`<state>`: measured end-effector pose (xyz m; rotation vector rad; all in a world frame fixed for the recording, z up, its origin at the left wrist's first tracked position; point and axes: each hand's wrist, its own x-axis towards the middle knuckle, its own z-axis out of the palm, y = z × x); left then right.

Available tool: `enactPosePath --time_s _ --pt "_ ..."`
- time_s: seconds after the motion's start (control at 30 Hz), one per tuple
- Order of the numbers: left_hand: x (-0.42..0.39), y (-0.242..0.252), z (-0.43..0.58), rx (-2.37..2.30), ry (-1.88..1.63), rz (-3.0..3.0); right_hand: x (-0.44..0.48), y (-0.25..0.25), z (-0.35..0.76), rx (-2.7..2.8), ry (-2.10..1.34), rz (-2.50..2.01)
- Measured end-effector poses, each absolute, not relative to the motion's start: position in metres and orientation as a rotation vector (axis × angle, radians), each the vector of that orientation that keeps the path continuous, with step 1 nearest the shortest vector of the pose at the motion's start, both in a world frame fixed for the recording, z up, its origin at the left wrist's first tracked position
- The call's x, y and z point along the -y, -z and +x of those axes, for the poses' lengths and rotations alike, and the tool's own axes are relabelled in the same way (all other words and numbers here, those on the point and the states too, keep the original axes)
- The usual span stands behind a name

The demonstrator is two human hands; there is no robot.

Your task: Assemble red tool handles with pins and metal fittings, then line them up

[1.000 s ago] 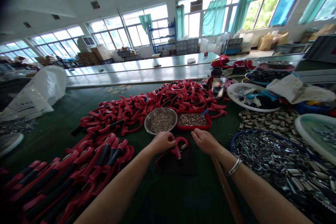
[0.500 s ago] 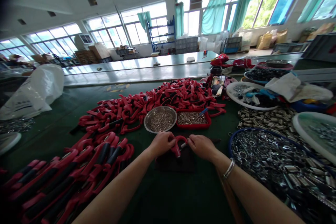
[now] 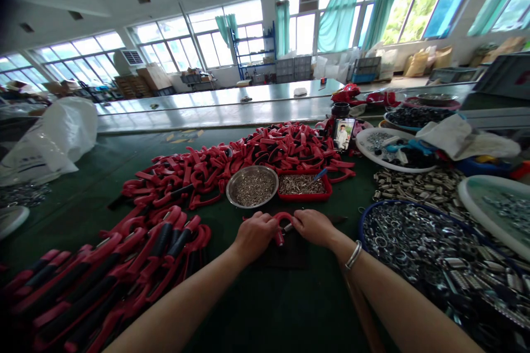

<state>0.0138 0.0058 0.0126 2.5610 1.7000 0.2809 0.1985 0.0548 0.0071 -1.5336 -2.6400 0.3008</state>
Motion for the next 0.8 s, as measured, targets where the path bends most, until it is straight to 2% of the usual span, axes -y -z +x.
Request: enactPosePath --time_s 0.4,0.53,0.8 --pt "0.004 -0.001 0.003 -1.523 -0.58 2.499 -0.053 -0.013 0.18 2.763 0.027 -1.528" --pt "0.005 0.005 0.003 -1.561 -0.722 2.4 -0.042 0.0 0.191 2.615 0.167 -1.55" --pt "0.013 0.01 0.006 -1.594 -0.675 2.392 -0.017 0.023 0.203 2.518 0.175 -1.507"
